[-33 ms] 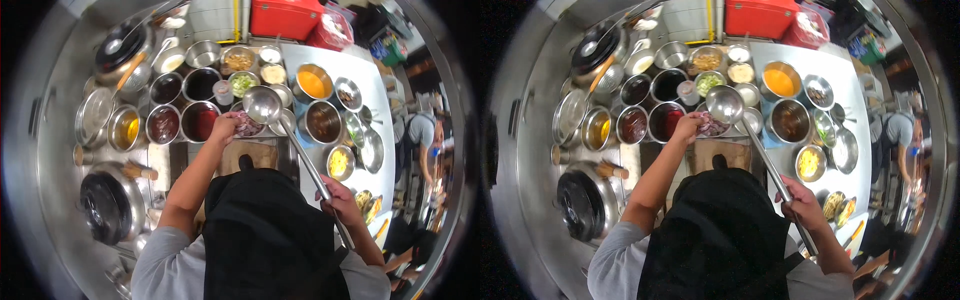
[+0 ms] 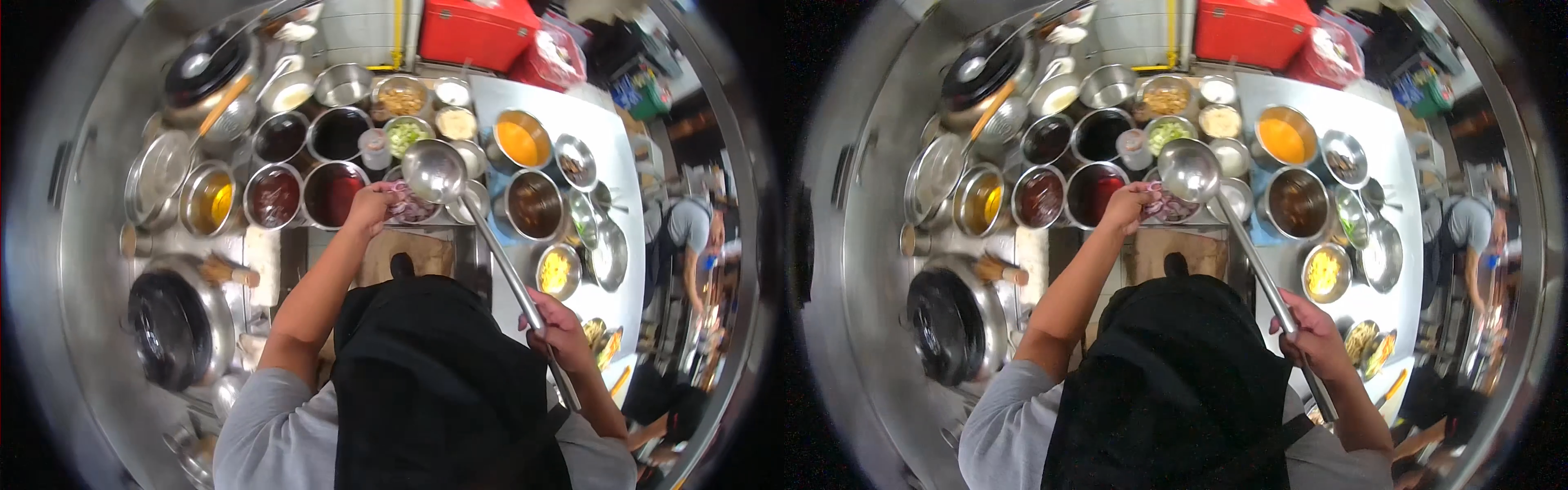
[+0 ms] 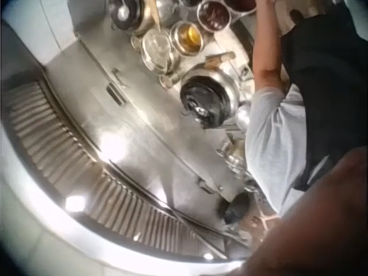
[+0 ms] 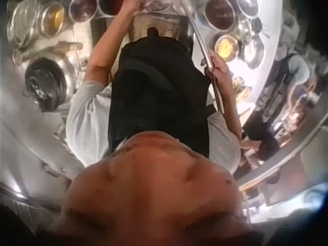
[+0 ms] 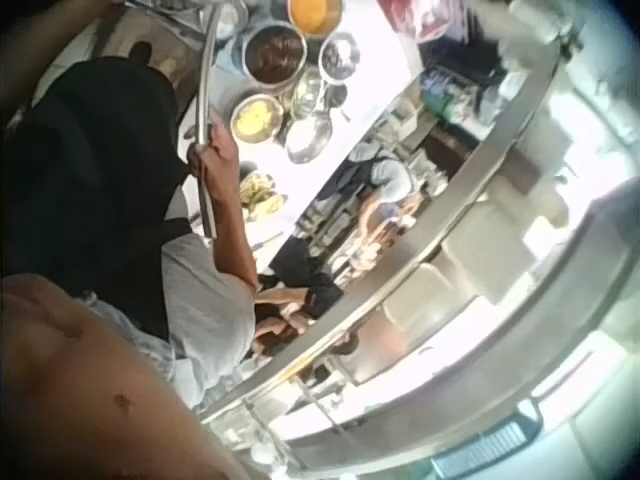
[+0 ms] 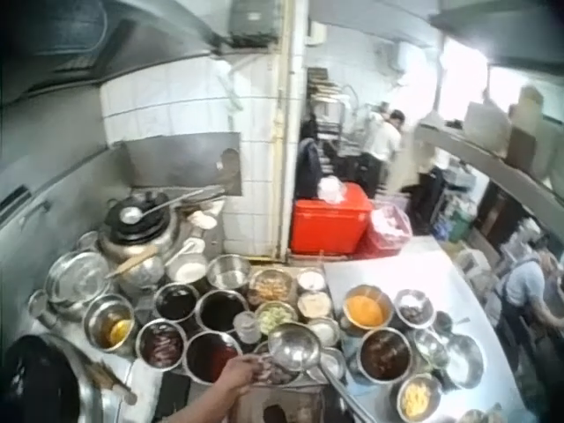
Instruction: Cooking a noodle dish in a wok over a high-flame burner in a professional kitchen.
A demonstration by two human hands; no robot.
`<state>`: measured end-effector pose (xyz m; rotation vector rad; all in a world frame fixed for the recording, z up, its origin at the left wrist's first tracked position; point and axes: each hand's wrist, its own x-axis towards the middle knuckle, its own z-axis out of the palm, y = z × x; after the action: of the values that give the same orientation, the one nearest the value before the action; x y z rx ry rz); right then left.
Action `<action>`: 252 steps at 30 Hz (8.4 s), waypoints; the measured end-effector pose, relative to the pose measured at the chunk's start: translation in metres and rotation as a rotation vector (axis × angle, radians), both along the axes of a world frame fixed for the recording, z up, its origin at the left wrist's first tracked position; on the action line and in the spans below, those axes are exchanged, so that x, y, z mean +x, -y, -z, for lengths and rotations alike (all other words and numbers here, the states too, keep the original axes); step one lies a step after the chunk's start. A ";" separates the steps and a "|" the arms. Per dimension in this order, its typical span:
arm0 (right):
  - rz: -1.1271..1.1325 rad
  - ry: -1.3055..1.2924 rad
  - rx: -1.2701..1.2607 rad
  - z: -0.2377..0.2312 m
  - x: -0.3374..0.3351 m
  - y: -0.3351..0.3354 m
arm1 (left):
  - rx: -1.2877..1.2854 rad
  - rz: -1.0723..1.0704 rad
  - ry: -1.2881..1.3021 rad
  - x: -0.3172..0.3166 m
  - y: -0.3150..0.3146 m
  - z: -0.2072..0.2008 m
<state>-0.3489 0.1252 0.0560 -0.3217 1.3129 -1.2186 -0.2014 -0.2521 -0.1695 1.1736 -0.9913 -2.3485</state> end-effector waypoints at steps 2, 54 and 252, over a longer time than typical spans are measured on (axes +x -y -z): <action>-0.048 -0.042 0.024 -0.013 0.007 0.014 | 0.053 -0.086 -0.090 0.028 0.001 -0.006; -1.722 -0.313 -0.597 0.154 0.387 0.510 | -0.636 -0.865 1.602 0.561 -0.062 -0.025; -1.323 -0.684 -0.882 0.144 0.365 0.431 | -0.842 -1.215 1.861 0.654 -0.041 -0.108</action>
<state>0.0156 -0.3055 -0.0883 -1.9982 0.6524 -0.4013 0.4523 -0.2111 -0.0617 2.2520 -0.8522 0.4828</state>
